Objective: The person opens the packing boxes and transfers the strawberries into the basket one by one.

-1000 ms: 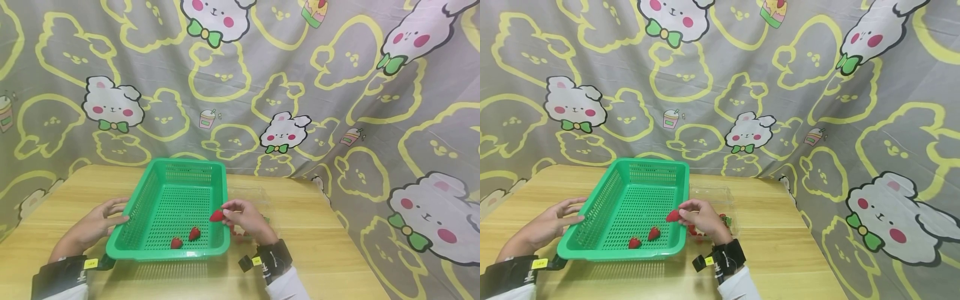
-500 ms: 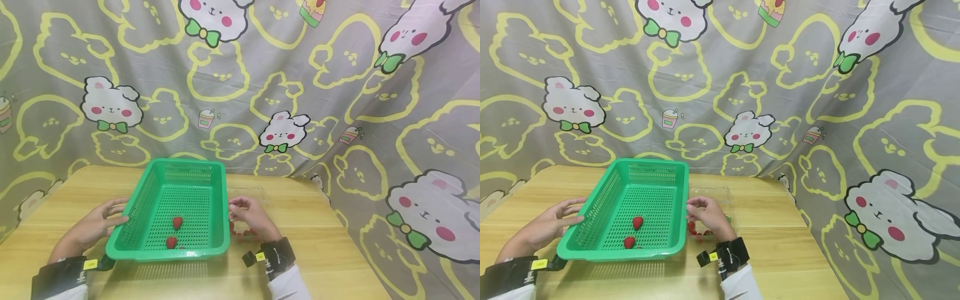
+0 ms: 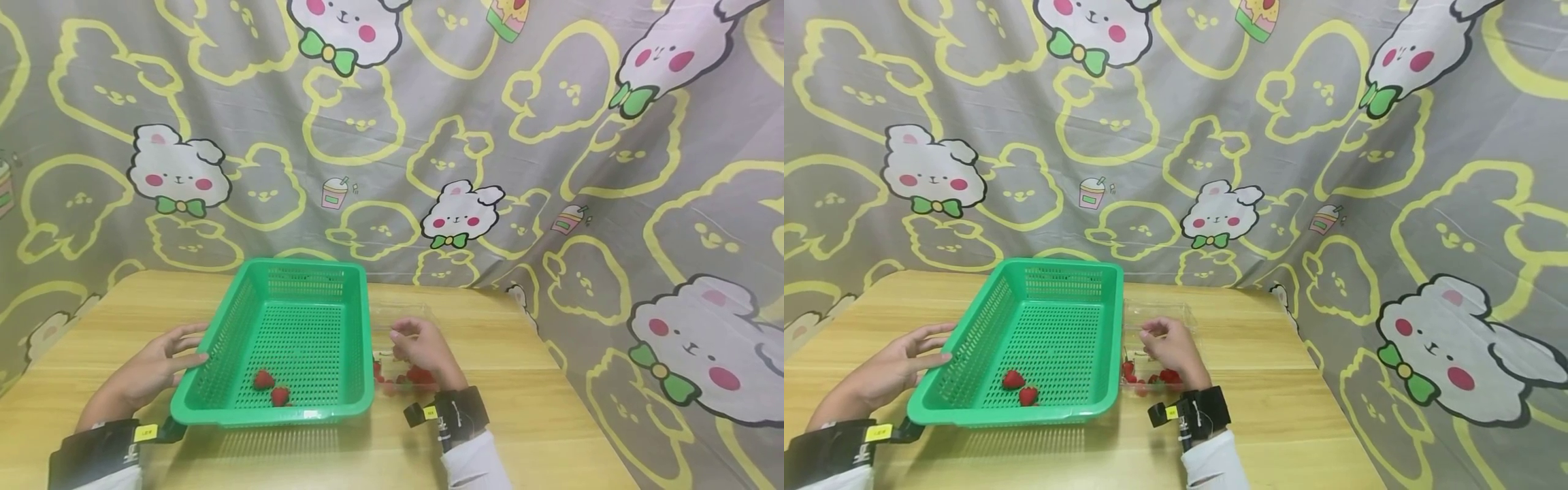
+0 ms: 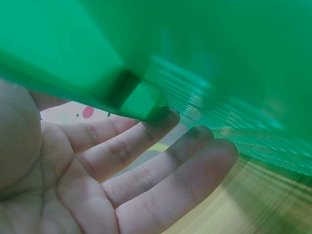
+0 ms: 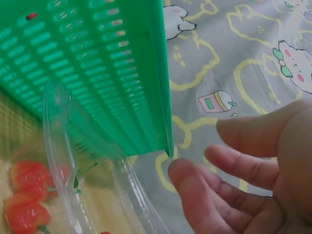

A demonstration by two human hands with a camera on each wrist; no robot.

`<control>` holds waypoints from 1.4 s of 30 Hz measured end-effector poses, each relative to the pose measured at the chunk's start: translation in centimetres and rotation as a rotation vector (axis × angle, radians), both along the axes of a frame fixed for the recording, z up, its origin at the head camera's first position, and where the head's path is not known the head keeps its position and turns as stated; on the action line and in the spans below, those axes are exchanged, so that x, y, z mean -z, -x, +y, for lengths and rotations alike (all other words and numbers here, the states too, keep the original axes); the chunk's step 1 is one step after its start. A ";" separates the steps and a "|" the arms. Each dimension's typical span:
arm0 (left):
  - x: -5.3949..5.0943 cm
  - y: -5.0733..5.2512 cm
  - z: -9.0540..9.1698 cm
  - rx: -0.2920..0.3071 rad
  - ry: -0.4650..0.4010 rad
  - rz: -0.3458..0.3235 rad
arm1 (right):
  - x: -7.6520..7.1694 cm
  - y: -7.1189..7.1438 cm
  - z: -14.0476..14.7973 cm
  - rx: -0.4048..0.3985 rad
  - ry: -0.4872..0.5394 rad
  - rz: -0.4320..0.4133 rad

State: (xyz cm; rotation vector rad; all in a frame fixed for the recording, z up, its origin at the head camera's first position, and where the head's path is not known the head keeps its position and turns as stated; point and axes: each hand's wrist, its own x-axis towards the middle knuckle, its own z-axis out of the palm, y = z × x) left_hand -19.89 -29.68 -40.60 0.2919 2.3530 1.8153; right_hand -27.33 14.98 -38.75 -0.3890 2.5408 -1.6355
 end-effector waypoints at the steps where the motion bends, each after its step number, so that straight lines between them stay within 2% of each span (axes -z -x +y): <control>1: 0.0 0.0 0.0 0.002 0.000 -0.001 | 0.0 0.0 0.1 0.003 -0.017 0.001; 4: -0.1 0.0 0.0 0.001 0.006 -0.005 | 0.0 0.1 0.3 0.005 -0.073 0.017; 7: -0.1 0.0 0.0 0.002 0.006 -0.005 | 0.1 0.1 0.6 0.023 -0.184 0.066; 11: 0.0 0.0 0.0 0.003 0.007 -0.009 | 0.4 0.2 1.1 0.098 -0.323 0.089; 16: 0.1 0.0 0.0 0.002 0.011 -0.011 | 0.5 0.1 1.5 0.181 -0.377 0.044; 20: 0.1 0.0 0.0 0.003 0.010 -0.006 | 0.6 0.1 1.8 0.207 -0.448 0.028; 27: 0.1 0.0 0.0 0.009 0.006 -0.009 | 1.3 -0.1 1.9 0.194 -0.484 -0.021; 33: 0.1 -0.1 0.0 0.012 0.005 -0.011 | 1.9 -0.2 1.5 0.189 -0.581 -0.002; 42: 0.0 -0.1 0.0 0.009 0.011 -0.004 | 2.8 0.0 0.8 0.218 -0.646 0.020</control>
